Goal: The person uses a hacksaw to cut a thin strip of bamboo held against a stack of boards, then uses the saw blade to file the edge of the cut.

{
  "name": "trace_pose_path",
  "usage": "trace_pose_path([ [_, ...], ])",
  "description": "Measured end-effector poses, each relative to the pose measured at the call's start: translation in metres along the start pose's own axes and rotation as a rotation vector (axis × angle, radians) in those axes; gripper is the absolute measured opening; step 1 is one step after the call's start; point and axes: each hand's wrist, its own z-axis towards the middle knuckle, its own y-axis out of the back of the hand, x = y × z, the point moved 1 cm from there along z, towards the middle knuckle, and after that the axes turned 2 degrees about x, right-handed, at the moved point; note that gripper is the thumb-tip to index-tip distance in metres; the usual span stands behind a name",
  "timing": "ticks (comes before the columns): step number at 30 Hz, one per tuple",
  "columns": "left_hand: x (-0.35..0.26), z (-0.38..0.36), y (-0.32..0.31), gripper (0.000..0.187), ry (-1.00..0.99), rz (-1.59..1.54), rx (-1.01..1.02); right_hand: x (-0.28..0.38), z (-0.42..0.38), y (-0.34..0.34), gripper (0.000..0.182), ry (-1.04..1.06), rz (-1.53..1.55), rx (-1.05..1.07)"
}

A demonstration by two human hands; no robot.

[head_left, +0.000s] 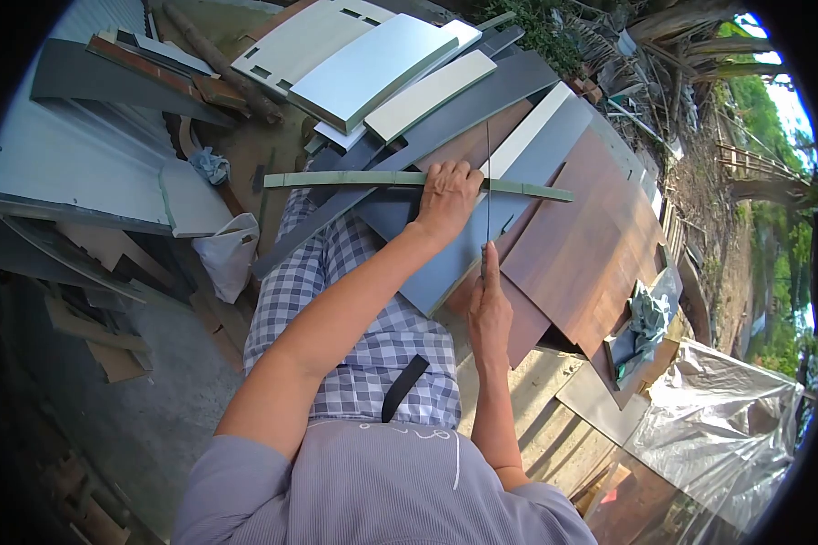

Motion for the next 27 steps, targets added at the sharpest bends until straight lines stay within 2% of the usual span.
trace_pose_path([
  [7, -0.001, 0.001, 0.004, 0.009, 0.0, -0.039, 0.007, 0.017, 0.068, -0.006, 0.061, -0.026, 0.048, -0.004],
  [8, 0.001, 0.001, 0.006, 0.009, -0.003, -0.018, -0.004, 0.018, 0.068, -0.006, 0.061, -0.008, 0.062, -0.008],
  [10, 0.001, 0.001, 0.005, 0.009, -0.037, -0.045, 0.013, 0.023, 0.067, -0.001, 0.059, -0.109, 0.13, 0.059],
  [12, 0.003, 0.003, 0.007, 0.007, -0.053, -0.04, 0.011, 0.022, 0.065, -0.003, 0.06, -0.072, 0.152, 0.027],
  [16, 0.013, 0.011, 0.018, 0.006, -0.12, 0.062, 0.018, 0.036, 0.068, -0.002, 0.06, -0.126, 0.18, 0.066],
  [19, 0.02, 0.011, 0.017, 0.006, -0.074, 0.049, 0.064, 0.04, 0.073, -0.006, 0.061, -0.121, 0.168, 0.052],
  [21, 0.023, 0.012, 0.015, 0.009, -0.033, 0.036, 0.002, 0.04, 0.079, -0.01, 0.058, -0.082, 0.171, 0.021],
  [27, 0.021, 0.013, 0.013, 0.013, 0.008, 0.012, 0.022, 0.044, 0.065, -0.01, 0.06, -0.108, 0.171, 0.041],
])
